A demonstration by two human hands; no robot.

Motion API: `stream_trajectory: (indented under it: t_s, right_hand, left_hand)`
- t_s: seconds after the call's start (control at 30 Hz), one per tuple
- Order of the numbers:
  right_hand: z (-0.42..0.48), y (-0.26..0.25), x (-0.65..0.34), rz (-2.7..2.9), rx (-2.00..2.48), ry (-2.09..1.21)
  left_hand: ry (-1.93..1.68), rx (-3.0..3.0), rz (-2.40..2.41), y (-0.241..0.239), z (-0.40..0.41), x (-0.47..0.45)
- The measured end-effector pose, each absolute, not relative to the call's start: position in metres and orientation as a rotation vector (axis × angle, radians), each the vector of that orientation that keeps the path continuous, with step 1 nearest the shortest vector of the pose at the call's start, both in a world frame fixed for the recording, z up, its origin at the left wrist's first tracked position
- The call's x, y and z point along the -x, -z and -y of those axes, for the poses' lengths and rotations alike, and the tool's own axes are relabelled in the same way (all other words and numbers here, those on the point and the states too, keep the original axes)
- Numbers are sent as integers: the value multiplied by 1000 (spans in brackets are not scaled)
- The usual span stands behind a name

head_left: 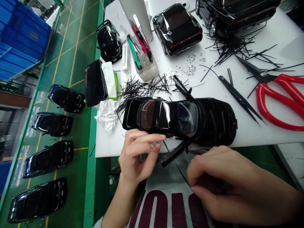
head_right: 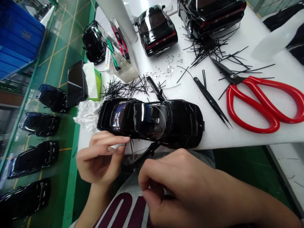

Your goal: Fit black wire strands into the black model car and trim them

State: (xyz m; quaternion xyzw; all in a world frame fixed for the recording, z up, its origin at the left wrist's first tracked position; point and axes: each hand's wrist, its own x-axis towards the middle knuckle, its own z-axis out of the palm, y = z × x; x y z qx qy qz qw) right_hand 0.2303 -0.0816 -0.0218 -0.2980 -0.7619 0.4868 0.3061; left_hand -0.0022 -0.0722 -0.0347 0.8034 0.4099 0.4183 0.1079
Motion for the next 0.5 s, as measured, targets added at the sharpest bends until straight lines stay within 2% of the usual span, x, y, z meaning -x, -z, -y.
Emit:
stream_trajectory:
  t_s: [0.27, 0.43, 0.5]
  right_hand:
    - [81, 22, -237, 1976, 833, -1272]
    - [78, 21, -241, 1946, 794, -1292]
    - [76, 21, -239, 1957, 776, -1161]
  left_hand:
    - [-666, -2521, -1053, 3, 51, 6]
    - [-647, -2479, -1021, 2, 46, 8]
    - [-733, -2439, -1023, 6, 48, 8]
